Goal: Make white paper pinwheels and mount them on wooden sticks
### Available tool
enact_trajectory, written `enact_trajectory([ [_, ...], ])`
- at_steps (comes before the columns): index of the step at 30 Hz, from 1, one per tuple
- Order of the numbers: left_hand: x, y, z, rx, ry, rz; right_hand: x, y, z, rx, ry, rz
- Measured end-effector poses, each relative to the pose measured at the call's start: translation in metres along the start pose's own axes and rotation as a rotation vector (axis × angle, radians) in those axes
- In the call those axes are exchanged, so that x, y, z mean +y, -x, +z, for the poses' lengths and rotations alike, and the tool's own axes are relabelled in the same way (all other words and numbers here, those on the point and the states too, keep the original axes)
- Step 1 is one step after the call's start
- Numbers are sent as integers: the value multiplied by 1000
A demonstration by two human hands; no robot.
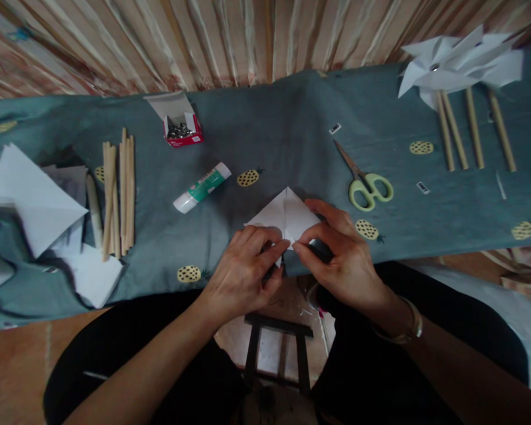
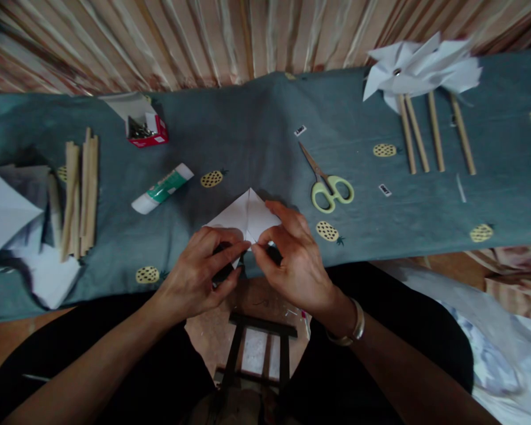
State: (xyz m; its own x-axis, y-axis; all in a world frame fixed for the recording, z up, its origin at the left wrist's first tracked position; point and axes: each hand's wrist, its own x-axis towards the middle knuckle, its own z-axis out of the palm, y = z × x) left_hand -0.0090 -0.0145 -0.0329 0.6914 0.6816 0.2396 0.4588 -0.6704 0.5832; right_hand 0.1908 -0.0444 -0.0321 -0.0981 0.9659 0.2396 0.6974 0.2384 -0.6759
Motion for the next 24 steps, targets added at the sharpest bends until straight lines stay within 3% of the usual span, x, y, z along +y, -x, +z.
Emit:
enact_trajectory([
  [11, -1, 1, 1, 9, -6, 23, 1, 0, 4, -40, 50, -131],
  [24, 0, 2, 0, 60, 41, -22, -1, 1, 1, -10, 51, -30],
])
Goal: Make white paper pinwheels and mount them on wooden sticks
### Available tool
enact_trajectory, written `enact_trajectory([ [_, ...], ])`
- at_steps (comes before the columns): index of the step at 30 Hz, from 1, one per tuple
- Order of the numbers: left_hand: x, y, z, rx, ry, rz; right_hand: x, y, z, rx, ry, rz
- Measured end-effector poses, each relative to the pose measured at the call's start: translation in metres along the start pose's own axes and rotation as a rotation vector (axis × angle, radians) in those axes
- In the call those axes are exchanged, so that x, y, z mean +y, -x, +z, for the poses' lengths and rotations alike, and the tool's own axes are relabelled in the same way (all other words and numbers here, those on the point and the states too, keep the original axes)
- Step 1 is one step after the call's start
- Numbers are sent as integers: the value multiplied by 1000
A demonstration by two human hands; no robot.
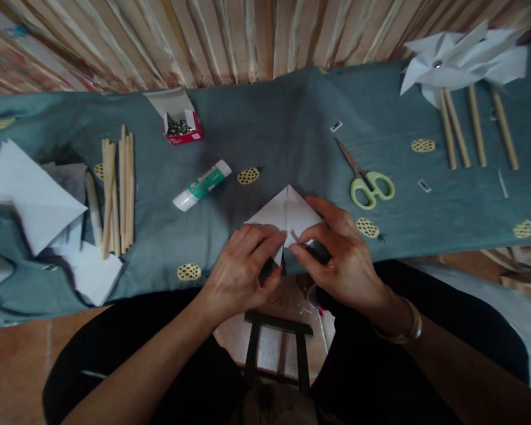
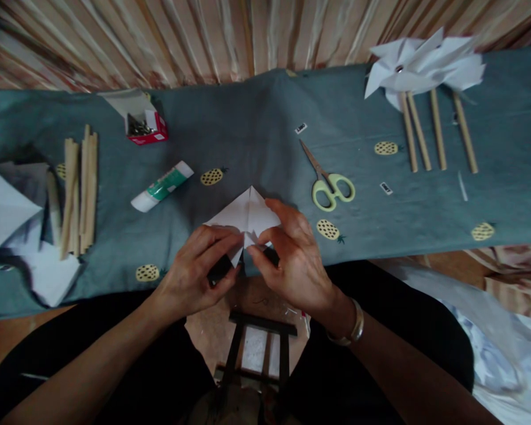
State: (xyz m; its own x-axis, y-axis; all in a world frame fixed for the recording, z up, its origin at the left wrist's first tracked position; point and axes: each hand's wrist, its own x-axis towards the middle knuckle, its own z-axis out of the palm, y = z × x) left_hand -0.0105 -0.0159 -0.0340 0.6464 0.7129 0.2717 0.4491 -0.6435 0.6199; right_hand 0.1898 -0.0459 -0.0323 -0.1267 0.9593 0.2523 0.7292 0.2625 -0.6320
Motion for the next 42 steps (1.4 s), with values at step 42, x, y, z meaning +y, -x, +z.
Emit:
enact_trajectory([
  [42, -2, 1, 0, -22, 1, 33, -1, -9, 4, -31, -19, 31],
])
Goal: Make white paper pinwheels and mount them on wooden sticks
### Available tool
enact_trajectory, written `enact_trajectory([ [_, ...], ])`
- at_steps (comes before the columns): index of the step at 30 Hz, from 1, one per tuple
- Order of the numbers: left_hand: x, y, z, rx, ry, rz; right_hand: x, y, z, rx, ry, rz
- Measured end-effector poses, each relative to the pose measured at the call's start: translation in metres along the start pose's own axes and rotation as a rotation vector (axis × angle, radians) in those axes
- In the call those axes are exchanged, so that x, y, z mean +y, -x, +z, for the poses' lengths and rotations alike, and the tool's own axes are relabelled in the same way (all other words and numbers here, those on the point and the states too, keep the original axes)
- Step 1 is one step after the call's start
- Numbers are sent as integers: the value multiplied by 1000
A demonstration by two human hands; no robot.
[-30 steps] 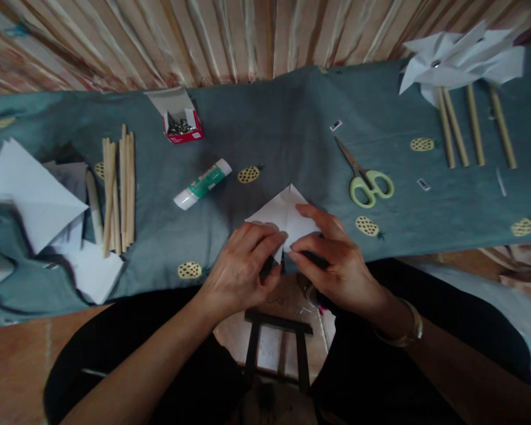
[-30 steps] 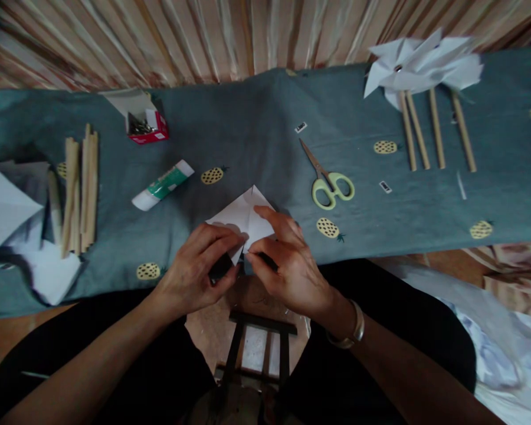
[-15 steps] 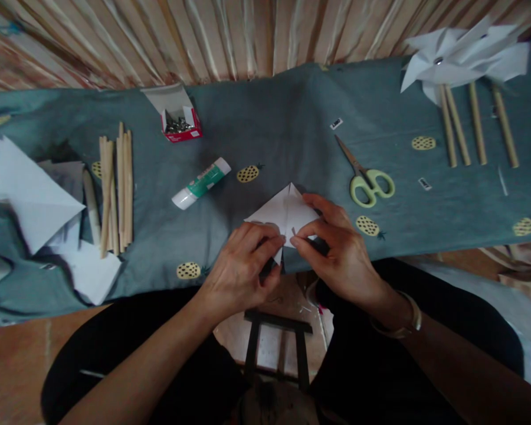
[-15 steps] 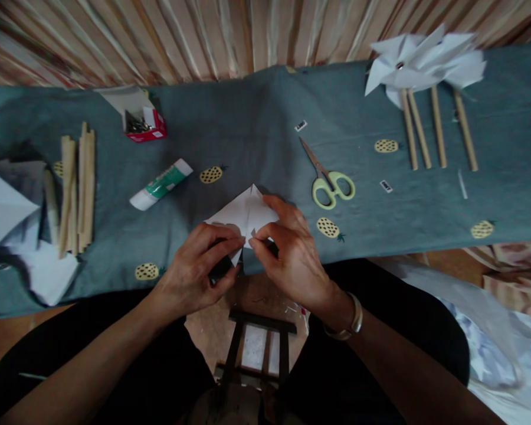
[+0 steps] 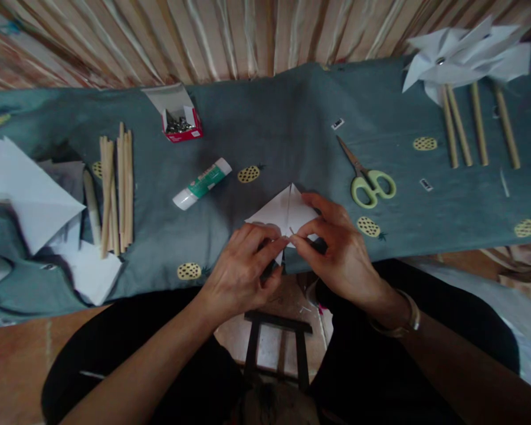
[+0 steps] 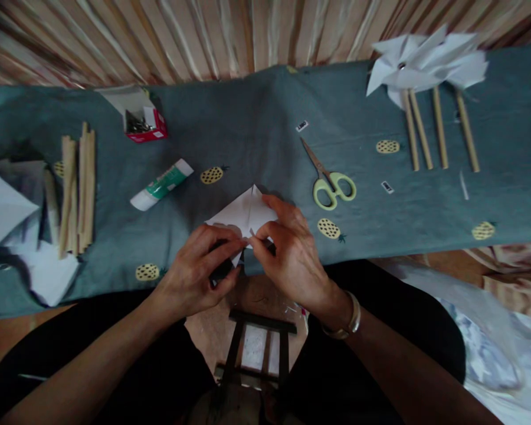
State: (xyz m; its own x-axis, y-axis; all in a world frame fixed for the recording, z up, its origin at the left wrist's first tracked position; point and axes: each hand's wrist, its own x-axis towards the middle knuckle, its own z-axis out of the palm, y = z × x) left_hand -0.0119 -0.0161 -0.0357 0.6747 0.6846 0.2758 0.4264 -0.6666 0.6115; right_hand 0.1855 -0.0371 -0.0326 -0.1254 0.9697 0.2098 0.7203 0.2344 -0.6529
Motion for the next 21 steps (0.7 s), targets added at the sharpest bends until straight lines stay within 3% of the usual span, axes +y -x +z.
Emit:
enact_trajectory([
  [21, 1, -1, 0, 3, -10, -7, 2, 4, -1, -1, 32, -23],
])
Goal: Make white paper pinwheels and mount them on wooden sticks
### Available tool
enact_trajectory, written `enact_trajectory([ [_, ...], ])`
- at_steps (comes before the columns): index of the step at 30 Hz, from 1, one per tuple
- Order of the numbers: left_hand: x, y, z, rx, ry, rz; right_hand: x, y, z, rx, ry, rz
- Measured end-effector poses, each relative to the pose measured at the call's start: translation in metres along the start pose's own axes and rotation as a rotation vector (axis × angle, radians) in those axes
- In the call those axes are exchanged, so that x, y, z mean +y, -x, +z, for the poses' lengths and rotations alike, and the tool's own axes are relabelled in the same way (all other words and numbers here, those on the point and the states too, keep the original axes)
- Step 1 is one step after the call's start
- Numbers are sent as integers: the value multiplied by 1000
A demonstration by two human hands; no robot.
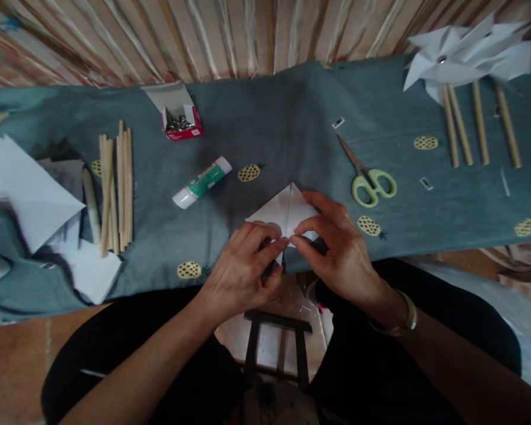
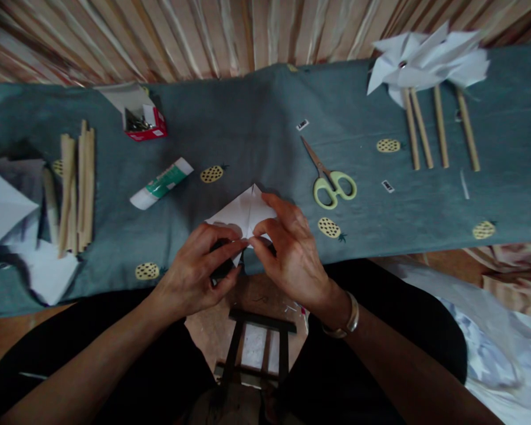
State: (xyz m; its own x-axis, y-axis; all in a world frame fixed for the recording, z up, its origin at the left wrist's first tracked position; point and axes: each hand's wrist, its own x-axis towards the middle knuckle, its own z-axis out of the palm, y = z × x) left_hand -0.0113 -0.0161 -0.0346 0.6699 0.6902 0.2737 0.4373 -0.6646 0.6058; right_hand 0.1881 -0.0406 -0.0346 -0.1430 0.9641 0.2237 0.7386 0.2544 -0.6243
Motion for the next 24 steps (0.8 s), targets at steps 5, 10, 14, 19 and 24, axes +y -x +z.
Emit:
enact_trajectory([
  [5, 0, 0, 0, -6, -6, 3, 0, 4, 1, 5, 45, -80],
  [10, 0, 1, 1, -4, -25, 13, 2, 8, 7, 18, 167, -213],
  [14, 0, 0, 0, -2, -41, 25, 0, 11, 13, 42, 209, -298],
  [19, 1, -1, 0, 16, -79, 44, 0, 15, 16, 15, 148, -267],
  [24, 0, 1, -2, 46, -116, 77, 5, 12, 4, -35, -11, -175],
])
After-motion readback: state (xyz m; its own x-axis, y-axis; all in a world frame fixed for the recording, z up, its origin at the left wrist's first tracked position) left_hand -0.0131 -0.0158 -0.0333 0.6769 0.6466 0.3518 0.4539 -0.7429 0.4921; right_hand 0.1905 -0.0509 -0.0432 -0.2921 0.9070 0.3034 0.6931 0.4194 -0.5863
